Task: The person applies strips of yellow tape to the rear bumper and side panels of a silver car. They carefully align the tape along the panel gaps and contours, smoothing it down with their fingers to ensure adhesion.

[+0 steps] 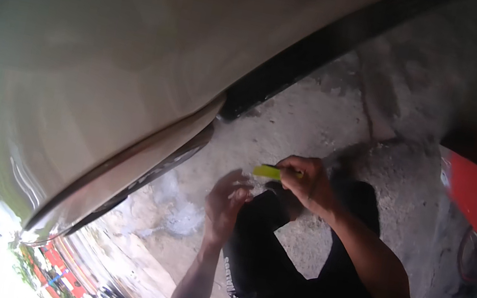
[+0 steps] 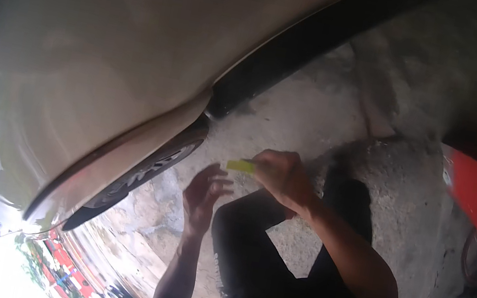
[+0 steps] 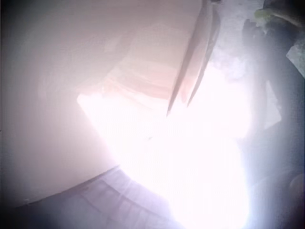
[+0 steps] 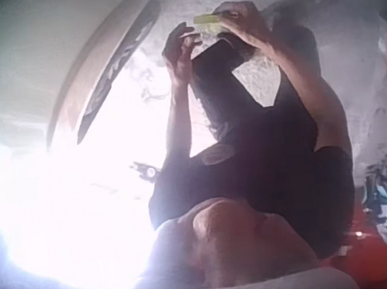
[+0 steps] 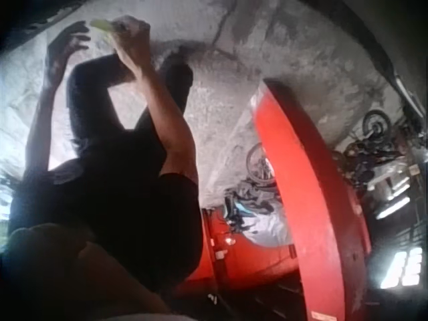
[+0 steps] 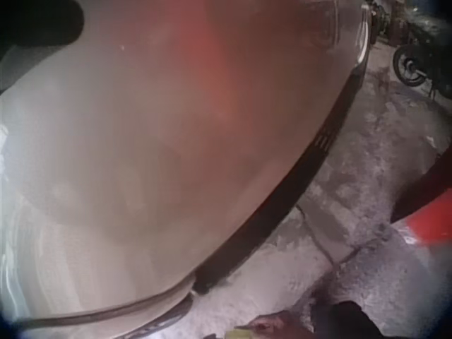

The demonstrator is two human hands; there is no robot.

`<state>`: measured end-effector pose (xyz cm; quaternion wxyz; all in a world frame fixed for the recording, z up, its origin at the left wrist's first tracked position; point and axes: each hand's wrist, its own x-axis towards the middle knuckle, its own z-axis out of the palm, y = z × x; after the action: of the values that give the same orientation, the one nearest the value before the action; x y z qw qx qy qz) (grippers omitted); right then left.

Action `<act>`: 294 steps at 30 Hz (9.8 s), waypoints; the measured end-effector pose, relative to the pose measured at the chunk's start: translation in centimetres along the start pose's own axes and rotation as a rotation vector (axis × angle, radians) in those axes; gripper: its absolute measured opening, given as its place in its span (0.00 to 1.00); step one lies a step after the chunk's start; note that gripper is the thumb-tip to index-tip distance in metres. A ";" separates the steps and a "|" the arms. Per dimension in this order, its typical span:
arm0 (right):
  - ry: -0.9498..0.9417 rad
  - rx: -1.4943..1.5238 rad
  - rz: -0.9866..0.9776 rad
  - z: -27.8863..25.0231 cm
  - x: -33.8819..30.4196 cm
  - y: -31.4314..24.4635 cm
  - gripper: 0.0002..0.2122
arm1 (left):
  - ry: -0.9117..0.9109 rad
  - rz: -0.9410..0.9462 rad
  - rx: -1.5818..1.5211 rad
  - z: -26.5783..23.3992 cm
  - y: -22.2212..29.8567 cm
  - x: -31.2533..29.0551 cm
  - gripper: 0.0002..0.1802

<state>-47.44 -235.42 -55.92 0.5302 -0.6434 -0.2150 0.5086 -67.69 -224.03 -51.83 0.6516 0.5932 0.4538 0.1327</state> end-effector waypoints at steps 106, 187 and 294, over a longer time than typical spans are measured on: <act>-0.433 0.048 -0.857 -1.0 29.7 6.0 0.09 | 0.504 1.052 1.403 -2.3 -6.8 18.9 0.21; 0.047 -0.125 -1.202 2.1 29.7 6.0 0.07 | 0.501 1.085 1.779 -0.8 -4.5 20.4 0.22; -0.001 0.099 -1.137 6.3 27.3 11.4 0.30 | 0.479 0.881 1.750 0.3 -4.0 19.8 0.26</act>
<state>-45.37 -214.20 -77.35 0.7498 -0.4007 -0.5038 0.1530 -58.01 -211.17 -64.06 -0.2285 0.9356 0.2509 0.0977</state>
